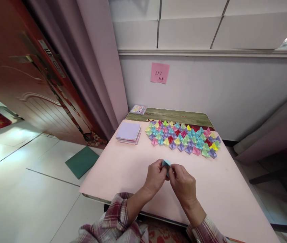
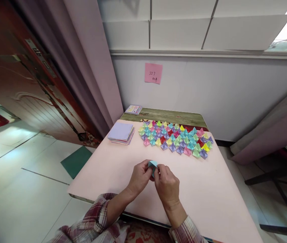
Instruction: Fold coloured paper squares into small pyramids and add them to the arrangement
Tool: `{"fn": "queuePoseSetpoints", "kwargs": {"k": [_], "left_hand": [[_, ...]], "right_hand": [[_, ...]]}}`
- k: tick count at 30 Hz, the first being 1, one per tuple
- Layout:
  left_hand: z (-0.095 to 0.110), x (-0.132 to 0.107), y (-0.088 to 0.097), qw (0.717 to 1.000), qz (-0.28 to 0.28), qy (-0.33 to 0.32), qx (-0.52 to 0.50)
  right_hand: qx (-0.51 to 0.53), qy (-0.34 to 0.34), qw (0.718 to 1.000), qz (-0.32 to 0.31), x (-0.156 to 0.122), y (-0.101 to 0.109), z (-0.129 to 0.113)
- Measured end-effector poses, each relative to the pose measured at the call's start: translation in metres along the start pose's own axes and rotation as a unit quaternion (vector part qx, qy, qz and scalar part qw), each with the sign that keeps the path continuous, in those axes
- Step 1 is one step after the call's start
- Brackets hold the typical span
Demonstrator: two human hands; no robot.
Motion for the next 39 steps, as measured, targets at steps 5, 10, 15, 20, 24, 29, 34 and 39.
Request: {"fn": "queuePoseSetpoints", "kwargs": {"k": [5,10,15,20,24,29,34,39], "left_hand": [[0.006,-0.002,0.004,1.000,0.000,-0.022,-0.007],[0.009,-0.002,-0.001,0.996,-0.041,0.002,-0.080],[0.013,-0.003,0.001,0.995,-0.048,0.015,-0.090],[0.015,-0.005,0.004,0.996,-0.053,0.007,-0.077],[0.021,-0.006,0.002,0.993,-0.083,-0.015,-0.077],[0.030,-0.008,0.007,0.991,-0.090,-0.055,-0.082],[0.033,-0.008,0.005,0.989,-0.113,-0.055,-0.080],[0.035,-0.008,0.004,0.989,-0.112,-0.058,-0.083]], "right_hand": [[0.170,-0.144,0.974,-0.033,0.001,-0.004,0.030],[0.306,-0.240,0.919,-0.072,-0.004,-0.012,0.041],[0.291,-0.210,0.932,-0.044,-0.005,-0.007,0.039],[0.264,-0.105,0.959,-0.014,0.000,0.006,0.024],[0.332,-0.115,0.935,-0.037,0.000,0.003,0.030],[0.480,-0.183,0.855,-0.070,-0.002,-0.009,0.042],[0.545,-0.210,0.806,-0.090,-0.002,-0.012,0.041],[0.567,-0.205,0.791,-0.103,-0.001,-0.012,0.037]]}}
Point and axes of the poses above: each hand's wrist, its own x-axis towards the middle knuckle, its own y-axis out of the back of the hand, z = x × y, the point moved 10 cm from there along x, towards the middle knuckle, and after that the axes turned 1 degree about z, right-handed, at the moved point
